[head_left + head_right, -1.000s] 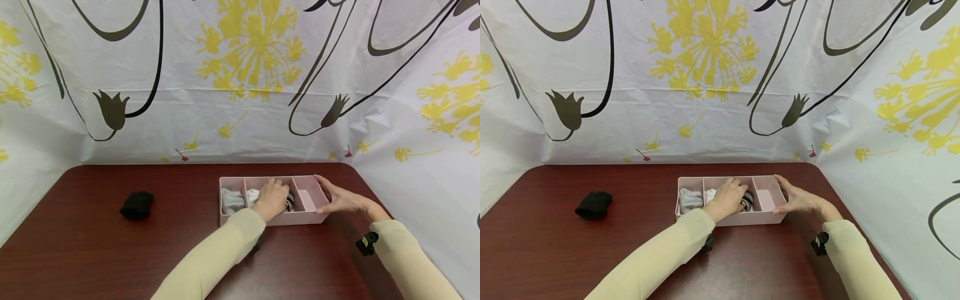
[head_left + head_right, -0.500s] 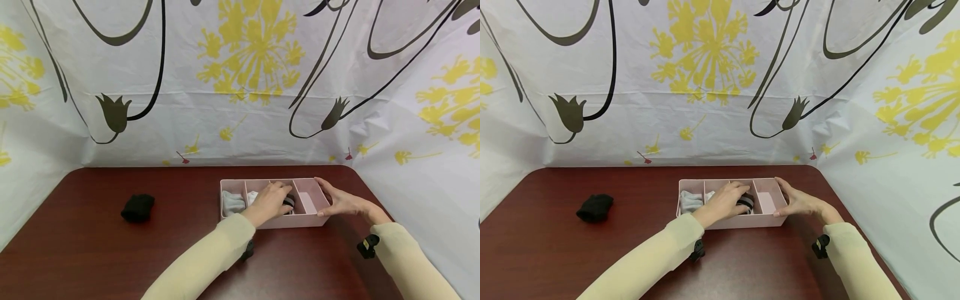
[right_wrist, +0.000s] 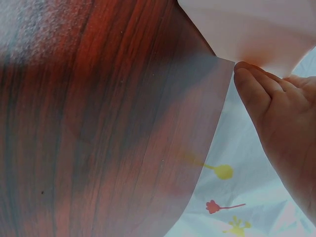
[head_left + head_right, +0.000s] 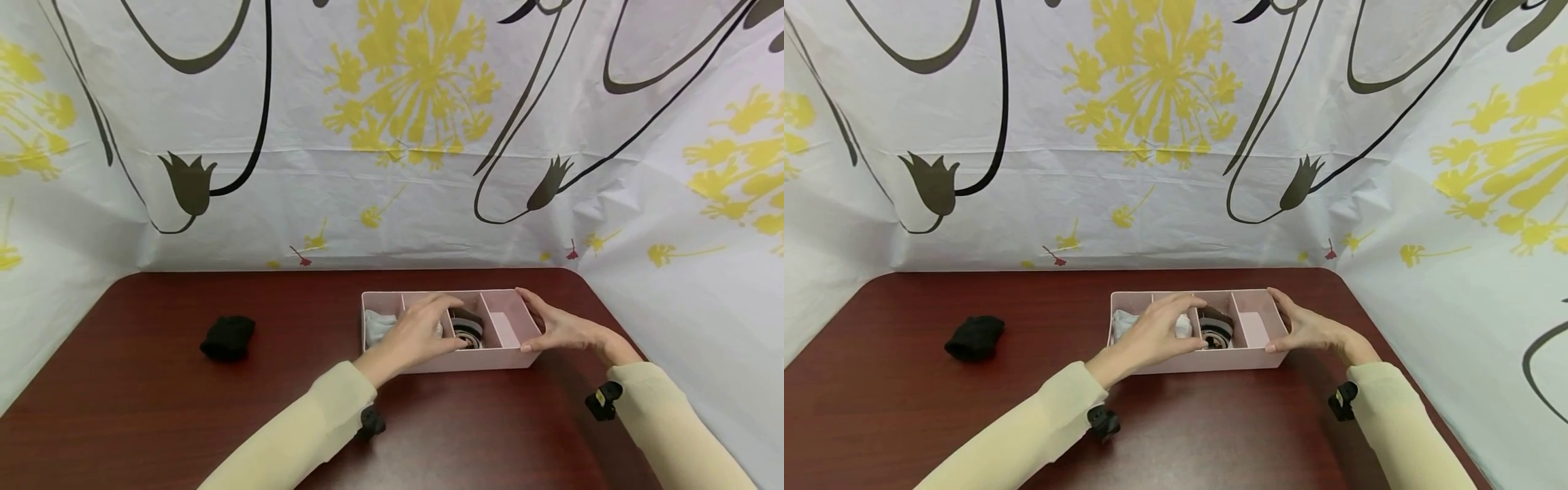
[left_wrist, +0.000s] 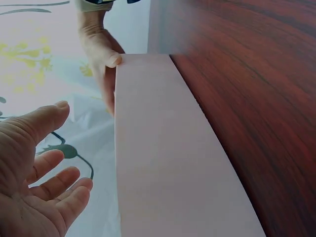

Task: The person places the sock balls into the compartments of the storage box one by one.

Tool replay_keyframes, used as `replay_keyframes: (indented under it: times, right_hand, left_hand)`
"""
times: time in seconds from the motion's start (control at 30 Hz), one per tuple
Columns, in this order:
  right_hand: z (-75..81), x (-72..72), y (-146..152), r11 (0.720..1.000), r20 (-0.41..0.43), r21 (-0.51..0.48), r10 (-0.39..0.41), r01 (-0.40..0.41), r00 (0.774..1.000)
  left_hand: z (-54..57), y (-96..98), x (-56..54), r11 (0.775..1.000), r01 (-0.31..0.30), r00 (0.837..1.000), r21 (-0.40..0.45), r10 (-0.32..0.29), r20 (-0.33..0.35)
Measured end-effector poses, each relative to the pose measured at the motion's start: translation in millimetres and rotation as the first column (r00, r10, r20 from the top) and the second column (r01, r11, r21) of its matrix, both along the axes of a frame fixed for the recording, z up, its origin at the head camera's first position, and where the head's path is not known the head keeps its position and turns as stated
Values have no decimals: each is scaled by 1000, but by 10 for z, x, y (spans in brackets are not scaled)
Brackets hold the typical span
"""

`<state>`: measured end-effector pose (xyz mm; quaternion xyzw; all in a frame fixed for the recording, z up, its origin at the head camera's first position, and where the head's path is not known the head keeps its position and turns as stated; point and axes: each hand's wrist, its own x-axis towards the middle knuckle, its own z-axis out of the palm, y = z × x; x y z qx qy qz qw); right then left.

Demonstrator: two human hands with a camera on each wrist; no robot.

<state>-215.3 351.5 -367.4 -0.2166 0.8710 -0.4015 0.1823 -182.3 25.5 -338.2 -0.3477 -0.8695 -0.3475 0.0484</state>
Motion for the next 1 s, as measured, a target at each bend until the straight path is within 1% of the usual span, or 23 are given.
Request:
replay_keyframes:
  times: [0.13,0.27,0.33,0.47,0.6,0.7,0.87,1.0]
  right_hand:
    - [8,9,-7,1000,-5,-6,6,-6,1000]
    - [12,15,-16,1000,-16,-16,17,-17,1000]
    - [15,18,-19,1000,-18,-20,20,-21,1000]
    - [21,18,-17,1000,-10,-19,13,-14,1000]
    - [25,17,-10,1000,-21,-3,1,-1,1000]
    - [27,15,-12,1000,-24,-3,0,0,1000]
    - [19,14,-22,1000,-27,-4,-2,2,1000]
    - [9,14,-17,1000,-18,-4,-7,7,1000]
  left_hand:
    - [-13,-112,34,998,-10,1000,55,9,8]
    - [-42,-227,65,994,-8,1000,107,11,-24]
    - [-56,-291,77,993,-10,999,121,14,-33]
    - [-65,-435,100,991,-38,999,132,41,-18]
    - [-74,-587,106,987,-57,997,148,63,-37]
    - [-85,-711,111,985,-85,995,152,92,-38]
    - [-108,-956,137,979,-157,987,130,159,-6]
    - [-123,-1150,143,972,-200,979,127,204,-17]
